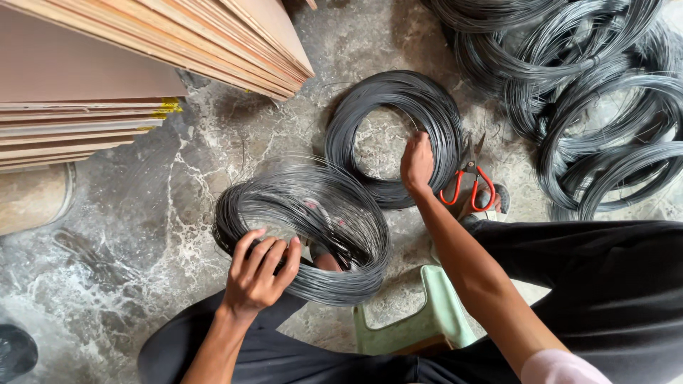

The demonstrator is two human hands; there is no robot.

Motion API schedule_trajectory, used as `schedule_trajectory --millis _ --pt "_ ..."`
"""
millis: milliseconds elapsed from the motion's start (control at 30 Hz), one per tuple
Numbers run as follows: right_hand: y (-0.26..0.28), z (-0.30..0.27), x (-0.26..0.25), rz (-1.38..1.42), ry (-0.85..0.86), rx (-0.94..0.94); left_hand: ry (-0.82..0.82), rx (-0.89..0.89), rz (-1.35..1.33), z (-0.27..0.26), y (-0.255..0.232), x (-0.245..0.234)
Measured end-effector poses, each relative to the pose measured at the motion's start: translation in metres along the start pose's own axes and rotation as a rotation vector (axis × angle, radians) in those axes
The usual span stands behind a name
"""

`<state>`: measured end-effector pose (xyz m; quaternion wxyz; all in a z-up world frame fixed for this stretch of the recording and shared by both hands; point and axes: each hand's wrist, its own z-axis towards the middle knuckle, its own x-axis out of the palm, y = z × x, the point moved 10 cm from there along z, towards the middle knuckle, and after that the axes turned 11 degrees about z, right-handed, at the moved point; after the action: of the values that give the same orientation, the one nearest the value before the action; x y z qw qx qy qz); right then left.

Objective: The person sits on a stool and repeatedly coils a long strand of black wire into a circular bundle by hand. They periodically lift the coil to a hanging hook to weigh it, then return it to the floor to continue coiling. Finally, they use shears to cut the wire.

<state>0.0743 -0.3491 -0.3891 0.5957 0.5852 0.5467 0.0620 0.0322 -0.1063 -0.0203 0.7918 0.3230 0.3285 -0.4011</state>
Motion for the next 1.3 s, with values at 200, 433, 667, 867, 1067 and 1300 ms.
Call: schedule_trajectory --millis 200,433,667,867,1067,1300 --pt "-0.038 0.044 0.018 -0.271 -0.041 -0.035 0.185 -0.034 -0.056 0.007 0.007 0.012" --pt "-0.054 0.066 0.028 -0.496 -0.055 -0.273 0.211 -0.035 -0.062 0.008 0.009 0.019" --pt "0.012 0.029 -0.023 0.957 0.117 0.292 -0.011 0.01 -0.037 0.009 0.002 0.003" --pt "0.15 -0.056 -0.068 1.064 0.463 0.134 -0.042 0.002 0.007 0.009 -0.003 -0.002" --pt "0.234 -0.168 -0.062 0.686 0.69 -0.301 -0.094 -0.042 0.106 -0.006 -0.002 -0.001" --pt "0.265 -0.226 -0.07 0.455 0.664 -0.608 -0.062 -0.051 0.182 0.001 -0.002 -0.005"
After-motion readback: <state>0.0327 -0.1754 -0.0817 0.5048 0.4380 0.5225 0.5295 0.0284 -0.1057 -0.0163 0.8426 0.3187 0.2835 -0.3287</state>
